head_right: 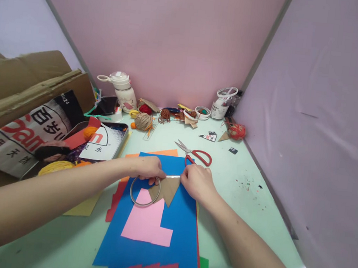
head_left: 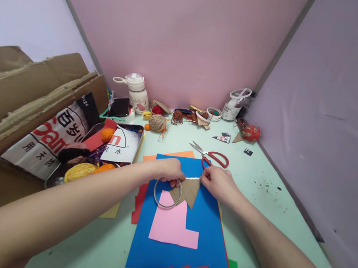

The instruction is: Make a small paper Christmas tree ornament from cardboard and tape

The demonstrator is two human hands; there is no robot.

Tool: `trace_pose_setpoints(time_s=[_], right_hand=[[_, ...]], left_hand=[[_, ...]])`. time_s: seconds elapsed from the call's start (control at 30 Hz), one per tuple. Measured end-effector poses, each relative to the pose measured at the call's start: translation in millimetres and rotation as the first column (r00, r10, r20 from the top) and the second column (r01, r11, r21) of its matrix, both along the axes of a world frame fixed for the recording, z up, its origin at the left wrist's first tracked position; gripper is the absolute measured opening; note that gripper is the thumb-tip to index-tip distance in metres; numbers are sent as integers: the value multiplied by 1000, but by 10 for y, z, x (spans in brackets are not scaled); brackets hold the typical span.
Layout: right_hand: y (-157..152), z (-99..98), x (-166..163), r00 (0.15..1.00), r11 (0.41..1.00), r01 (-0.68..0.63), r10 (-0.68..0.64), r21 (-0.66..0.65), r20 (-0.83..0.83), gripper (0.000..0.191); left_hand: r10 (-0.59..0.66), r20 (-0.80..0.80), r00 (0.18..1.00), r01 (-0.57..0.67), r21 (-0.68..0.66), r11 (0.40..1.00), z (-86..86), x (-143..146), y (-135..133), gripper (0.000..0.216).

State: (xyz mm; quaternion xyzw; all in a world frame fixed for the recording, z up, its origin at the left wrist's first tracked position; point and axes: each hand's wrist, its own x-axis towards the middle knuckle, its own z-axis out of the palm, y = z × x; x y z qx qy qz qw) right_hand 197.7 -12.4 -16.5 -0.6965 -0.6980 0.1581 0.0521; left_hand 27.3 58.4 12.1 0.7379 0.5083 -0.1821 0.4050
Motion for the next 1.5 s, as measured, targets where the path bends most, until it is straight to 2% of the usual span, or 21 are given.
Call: trace_pose_setpoints(time_s=[0.3,0.83,1.2,1.37,1.5], right_hand=[[-17,10,-28,1000,1000,-3,2,14,25,19],[13,2,-32,997,1000,-19,18,15,80,18],[60,-13,48,997,999,-33,30,41,70,12],[23,123,126,999,992,-32,27,122,42,16],[-121,142,-28,984,955,-175,168,238,52,18]], left_hand=[[15,1,1000,-15,-44,999,2,30,11,25],[21,-18,1000,-21,11,1000,-44,47,14,25],[27,-20,999,-27,29,999,0,69,-19,29],[23,-11,1000,-23,24,999,2,66,-18,29],[30,-7,1000,-30,14,999,-1,66,-16,28]])
